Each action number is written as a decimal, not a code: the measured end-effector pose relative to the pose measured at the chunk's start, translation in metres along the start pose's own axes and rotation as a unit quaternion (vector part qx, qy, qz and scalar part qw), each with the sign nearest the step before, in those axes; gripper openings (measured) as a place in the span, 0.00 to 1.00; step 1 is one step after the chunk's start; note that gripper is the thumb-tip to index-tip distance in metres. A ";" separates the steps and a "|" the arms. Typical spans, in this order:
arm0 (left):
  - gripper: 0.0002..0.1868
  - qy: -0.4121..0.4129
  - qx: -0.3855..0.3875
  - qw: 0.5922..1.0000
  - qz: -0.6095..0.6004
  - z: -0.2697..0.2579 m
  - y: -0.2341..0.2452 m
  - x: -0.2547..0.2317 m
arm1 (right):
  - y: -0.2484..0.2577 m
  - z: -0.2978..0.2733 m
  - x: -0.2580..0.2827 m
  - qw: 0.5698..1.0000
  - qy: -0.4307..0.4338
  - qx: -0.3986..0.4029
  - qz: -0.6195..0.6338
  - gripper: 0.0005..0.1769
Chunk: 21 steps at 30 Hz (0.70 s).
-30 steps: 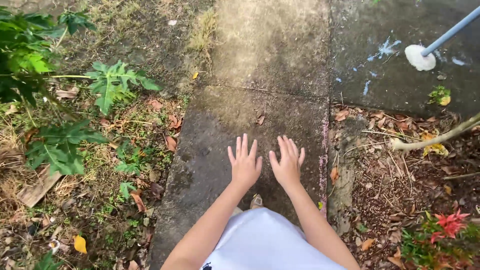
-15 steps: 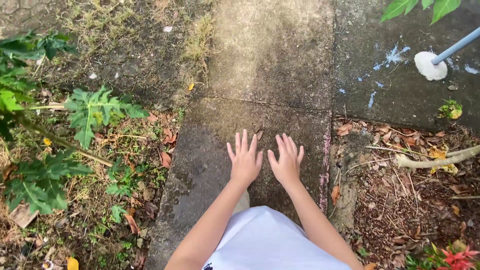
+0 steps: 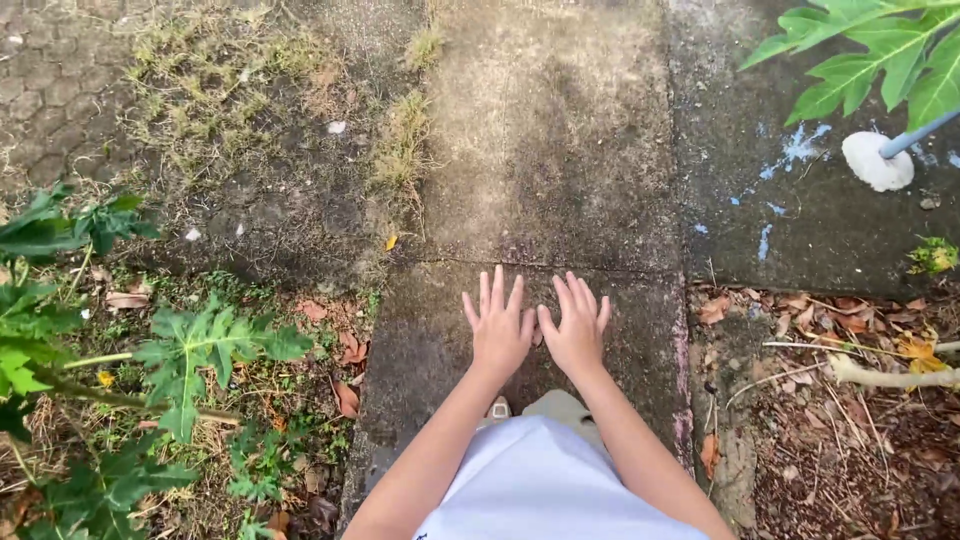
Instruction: Picking up discarded items from the ground and placing them into a trash receptacle.
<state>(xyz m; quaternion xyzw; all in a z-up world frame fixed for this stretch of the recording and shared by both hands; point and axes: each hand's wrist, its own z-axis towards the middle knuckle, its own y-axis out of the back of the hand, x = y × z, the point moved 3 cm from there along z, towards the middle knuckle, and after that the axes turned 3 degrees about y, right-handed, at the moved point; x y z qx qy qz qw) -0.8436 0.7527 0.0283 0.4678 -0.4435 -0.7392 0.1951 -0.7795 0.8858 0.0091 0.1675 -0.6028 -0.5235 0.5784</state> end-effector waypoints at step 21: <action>0.32 0.024 -0.007 1.000 -0.018 0.131 -0.083 -0.029 | 0.012 0.136 -0.080 1.000 0.009 0.017 -0.019 0.34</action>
